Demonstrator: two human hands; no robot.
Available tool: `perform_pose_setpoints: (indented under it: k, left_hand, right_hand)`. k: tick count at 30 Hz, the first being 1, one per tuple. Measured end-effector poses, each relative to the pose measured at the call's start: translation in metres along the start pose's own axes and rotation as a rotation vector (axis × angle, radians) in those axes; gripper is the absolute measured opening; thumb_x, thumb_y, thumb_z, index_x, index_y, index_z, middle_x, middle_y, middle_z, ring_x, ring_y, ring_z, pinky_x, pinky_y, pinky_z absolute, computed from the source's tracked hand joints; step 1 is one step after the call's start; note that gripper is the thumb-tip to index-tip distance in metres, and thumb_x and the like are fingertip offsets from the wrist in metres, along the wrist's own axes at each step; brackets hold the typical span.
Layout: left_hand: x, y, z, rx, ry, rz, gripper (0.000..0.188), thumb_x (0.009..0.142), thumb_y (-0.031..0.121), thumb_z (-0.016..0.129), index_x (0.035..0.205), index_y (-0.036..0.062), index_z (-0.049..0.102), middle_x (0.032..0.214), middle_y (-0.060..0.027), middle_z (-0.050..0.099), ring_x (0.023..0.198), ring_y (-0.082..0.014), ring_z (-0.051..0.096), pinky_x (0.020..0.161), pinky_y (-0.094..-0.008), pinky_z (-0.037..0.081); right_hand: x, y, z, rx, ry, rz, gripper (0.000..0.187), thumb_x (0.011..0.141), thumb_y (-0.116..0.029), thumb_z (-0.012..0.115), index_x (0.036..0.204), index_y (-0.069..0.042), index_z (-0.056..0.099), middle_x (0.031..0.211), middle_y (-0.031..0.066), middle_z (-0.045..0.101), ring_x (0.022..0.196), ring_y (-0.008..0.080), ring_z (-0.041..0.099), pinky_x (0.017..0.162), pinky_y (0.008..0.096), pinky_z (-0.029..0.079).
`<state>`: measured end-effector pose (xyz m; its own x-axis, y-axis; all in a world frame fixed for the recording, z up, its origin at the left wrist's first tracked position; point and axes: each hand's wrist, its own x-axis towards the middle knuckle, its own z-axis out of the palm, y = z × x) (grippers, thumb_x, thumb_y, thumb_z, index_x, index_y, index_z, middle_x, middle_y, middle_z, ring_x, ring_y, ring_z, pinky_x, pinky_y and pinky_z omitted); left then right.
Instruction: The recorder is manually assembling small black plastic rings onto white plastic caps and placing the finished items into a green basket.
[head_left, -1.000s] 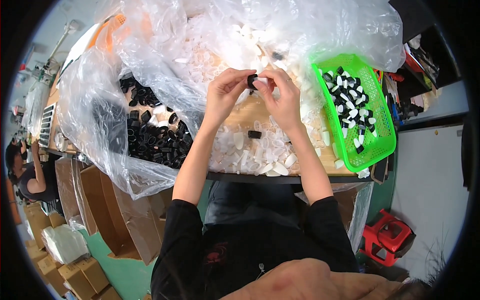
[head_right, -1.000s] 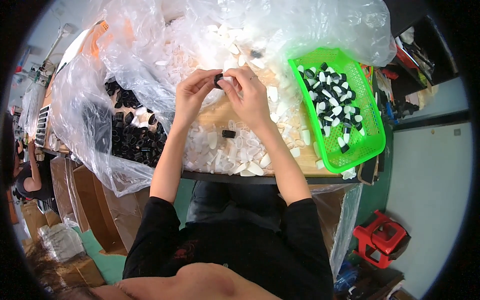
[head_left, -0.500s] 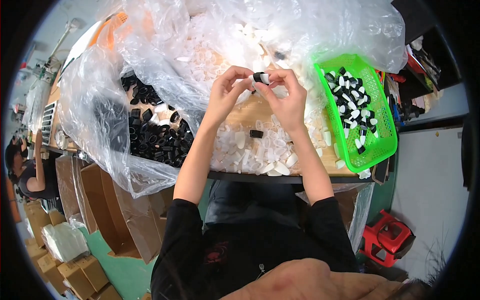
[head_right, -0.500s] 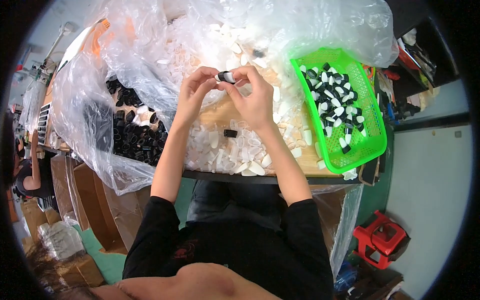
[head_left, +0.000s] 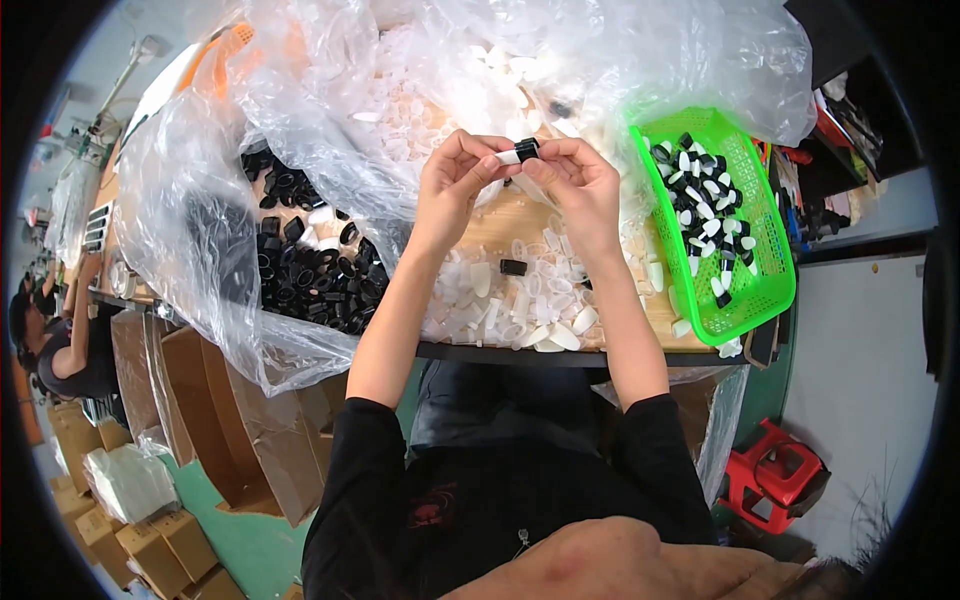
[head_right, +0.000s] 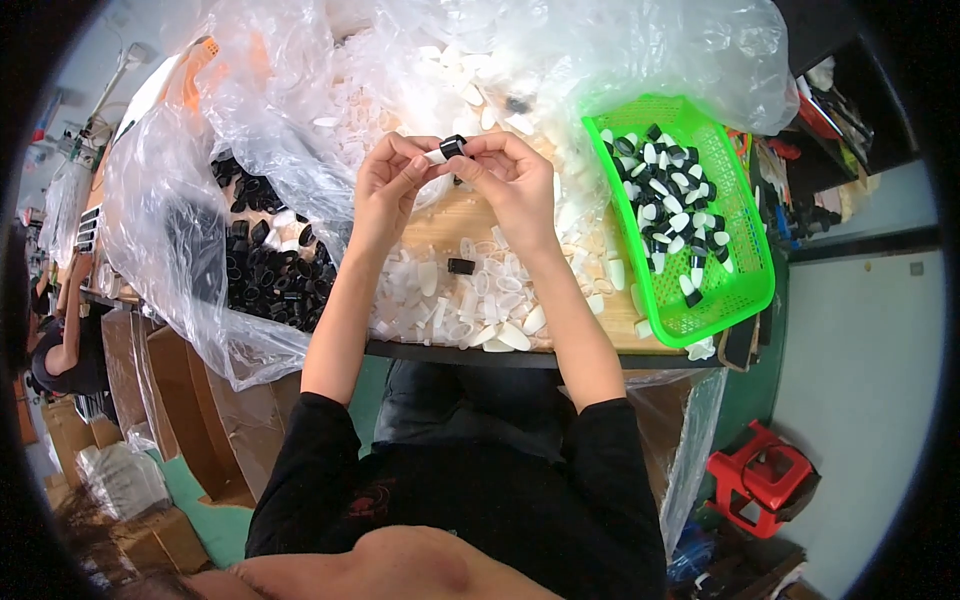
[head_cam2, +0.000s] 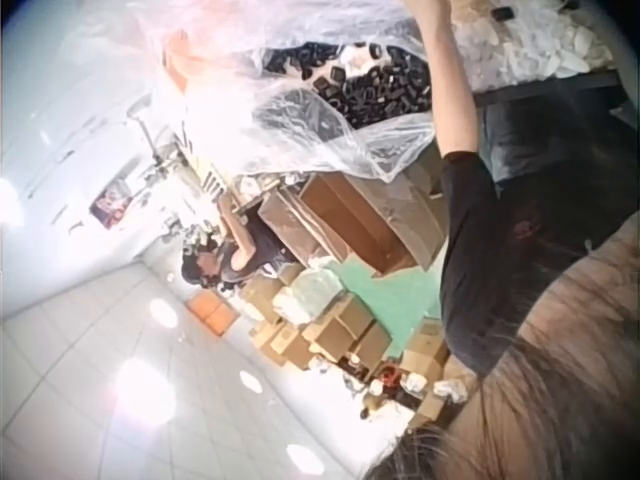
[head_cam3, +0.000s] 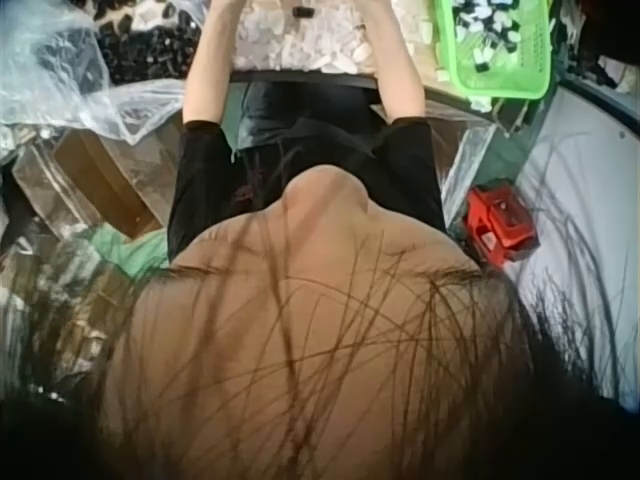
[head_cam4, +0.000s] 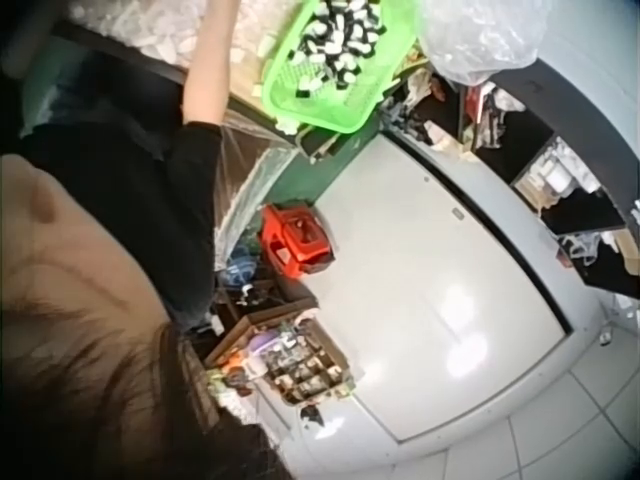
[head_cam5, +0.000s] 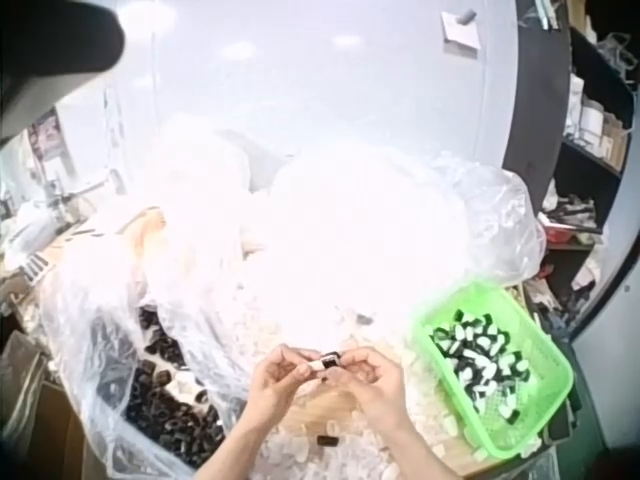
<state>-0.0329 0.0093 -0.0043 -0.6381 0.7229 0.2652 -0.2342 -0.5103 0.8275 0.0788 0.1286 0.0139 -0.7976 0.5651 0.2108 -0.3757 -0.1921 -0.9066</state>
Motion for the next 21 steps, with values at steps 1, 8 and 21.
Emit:
perform_pose_setpoints:
  k: [1,8,21]
  left_hand:
    - [0.0,0.0,0.0,-0.063,0.001,-0.023,0.006,0.094,0.003,0.059,0.094,-0.0023,0.057,0.11,-0.0145,0.062,0.096,-0.0194,0.064,0.091,-0.0338,0.054]
    - [-0.002,0.008,0.003,0.008,-0.037,-0.134,0.009,0.097,0.006,0.055,0.096,-0.002,0.059,0.105,-0.0136,0.065,0.092,-0.0184,0.065,0.089,-0.0307,0.053]
    - [-0.004,0.001,0.005,0.17,0.032,-0.006,0.012,0.096,0.005,0.056,0.087,-0.0024,0.057,0.107,-0.0157,0.065,0.093,-0.0205,0.067,0.089,-0.0348,0.056]
  right_hand:
    - [0.0,-0.001,0.001,0.008,0.015,0.004,0.019,0.083,0.0,0.073,0.098,0.004,0.063,0.096,0.0081,0.067,0.089,0.0125,0.065,0.08,0.0251,0.052]
    - [0.002,0.001,-0.006,0.004,-0.023,0.087,0.019,0.085,-0.003,0.071,0.103,0.002,0.066,0.099,0.0064,0.07,0.089,0.0105,0.064,0.084,0.0241,0.05]
    - [0.004,0.012,-0.002,0.119,0.059,0.119,0.015,0.087,-0.007,0.07,0.099,0.002,0.068,0.092,0.0067,0.07,0.086,0.0118,0.064,0.082,0.0265,0.049]
